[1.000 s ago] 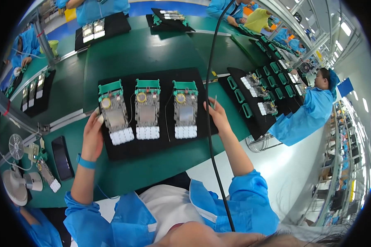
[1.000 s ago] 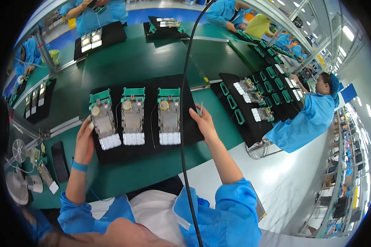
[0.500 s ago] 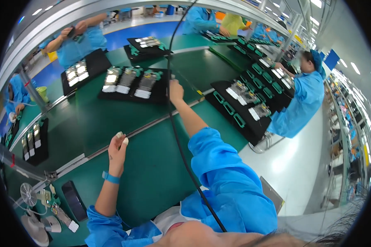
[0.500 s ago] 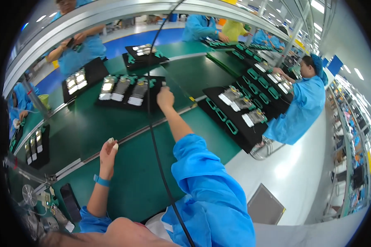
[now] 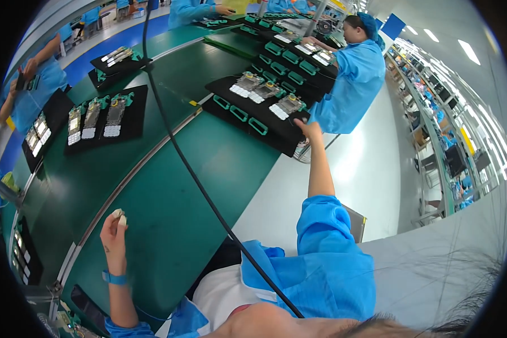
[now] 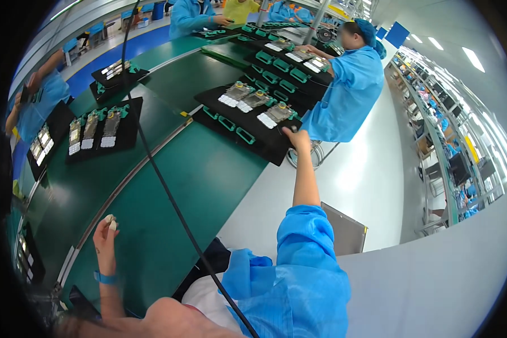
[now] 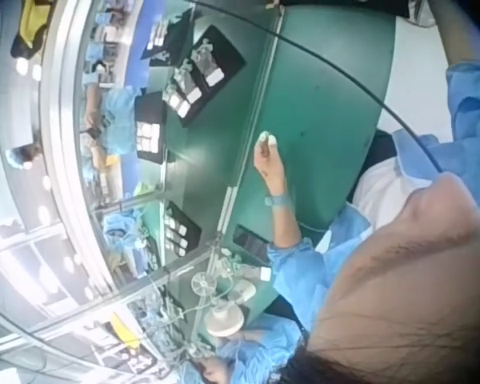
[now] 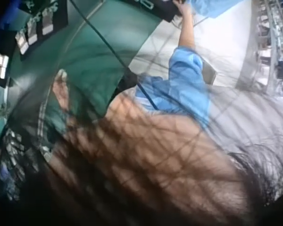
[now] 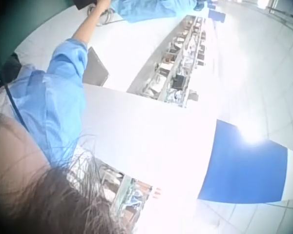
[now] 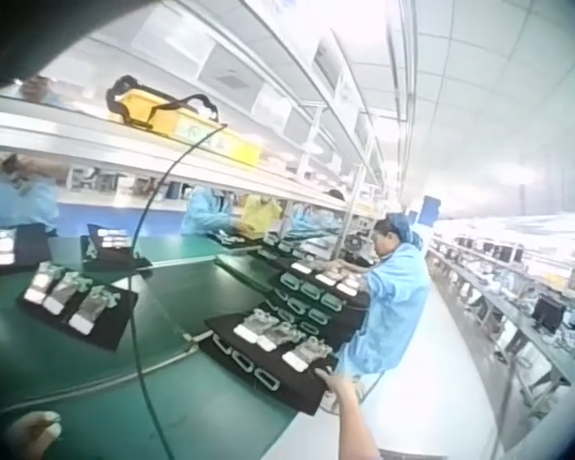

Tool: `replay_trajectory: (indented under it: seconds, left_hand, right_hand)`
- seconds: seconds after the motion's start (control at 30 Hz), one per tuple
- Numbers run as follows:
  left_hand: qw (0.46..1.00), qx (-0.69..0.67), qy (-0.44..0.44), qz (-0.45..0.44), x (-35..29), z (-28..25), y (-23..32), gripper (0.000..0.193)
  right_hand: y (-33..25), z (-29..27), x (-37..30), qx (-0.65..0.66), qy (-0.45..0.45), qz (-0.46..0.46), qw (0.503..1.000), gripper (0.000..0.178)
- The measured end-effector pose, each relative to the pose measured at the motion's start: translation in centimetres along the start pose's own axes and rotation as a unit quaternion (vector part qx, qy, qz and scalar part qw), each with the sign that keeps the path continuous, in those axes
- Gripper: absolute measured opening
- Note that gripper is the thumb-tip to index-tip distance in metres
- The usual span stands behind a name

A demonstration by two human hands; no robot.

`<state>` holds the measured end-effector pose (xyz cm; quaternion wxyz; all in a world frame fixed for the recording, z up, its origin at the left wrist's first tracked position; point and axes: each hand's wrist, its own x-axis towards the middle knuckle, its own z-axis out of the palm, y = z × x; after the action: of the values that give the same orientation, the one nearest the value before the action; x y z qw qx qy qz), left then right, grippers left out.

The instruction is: The person assembles components onto printed circuit boards by attaching plastic housings, connectors, and wires to the boards, using an electric screwdriver to secure the parts.

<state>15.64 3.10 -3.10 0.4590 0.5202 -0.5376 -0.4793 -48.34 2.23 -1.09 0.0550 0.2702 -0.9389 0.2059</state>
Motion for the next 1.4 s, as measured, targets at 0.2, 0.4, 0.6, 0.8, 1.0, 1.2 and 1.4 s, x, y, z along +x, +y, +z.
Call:
replay_trajectory:
  seconds: [0.2,0.4,0.6,0.8,1.0,1.2,1.4]
  left_hand:
    - [0.994,-0.069,-0.083,-0.024,1.0,6.2,2.3,0.028]
    - [0.982,-0.131,-0.135,-0.026,3.0,10.7,2.9,0.029]
    - [0.898,-0.377,-0.167,-0.154,5.9,13.1,2.4,0.054]
    - [0.915,-0.340,-0.178,-0.122,4.8,6.7,2.1,0.044]
    - [0.981,-0.054,-0.021,-0.183,-6.3,-0.5,0.3,0.036]
    - [0.964,0.215,0.146,0.047,-11.6,-1.8,-0.8,0.021]
    - [0.997,-0.012,0.081,0.000,-9.4,2.5,1.4,0.031]
  right_hand:
    - [-0.1,2.6,-1.6,0.670,-0.276,0.133,0.676,0.025]
    - [-1.0,3.6,-5.8,0.812,-0.205,0.052,0.544,0.029]
    - [1.2,3.5,-10.6,0.828,-0.335,0.013,0.449,0.040]
    - [0.2,1.7,-16.4,0.699,-0.478,-0.027,0.532,0.037]
    - [-7.7,1.3,-17.9,0.367,-0.543,-0.189,0.732,0.030]
    - [-15.6,-0.3,-27.0,0.250,-0.096,-0.482,0.834,0.016]
    - [-17.1,0.8,-36.7,0.319,-0.130,-0.706,0.619,0.050]
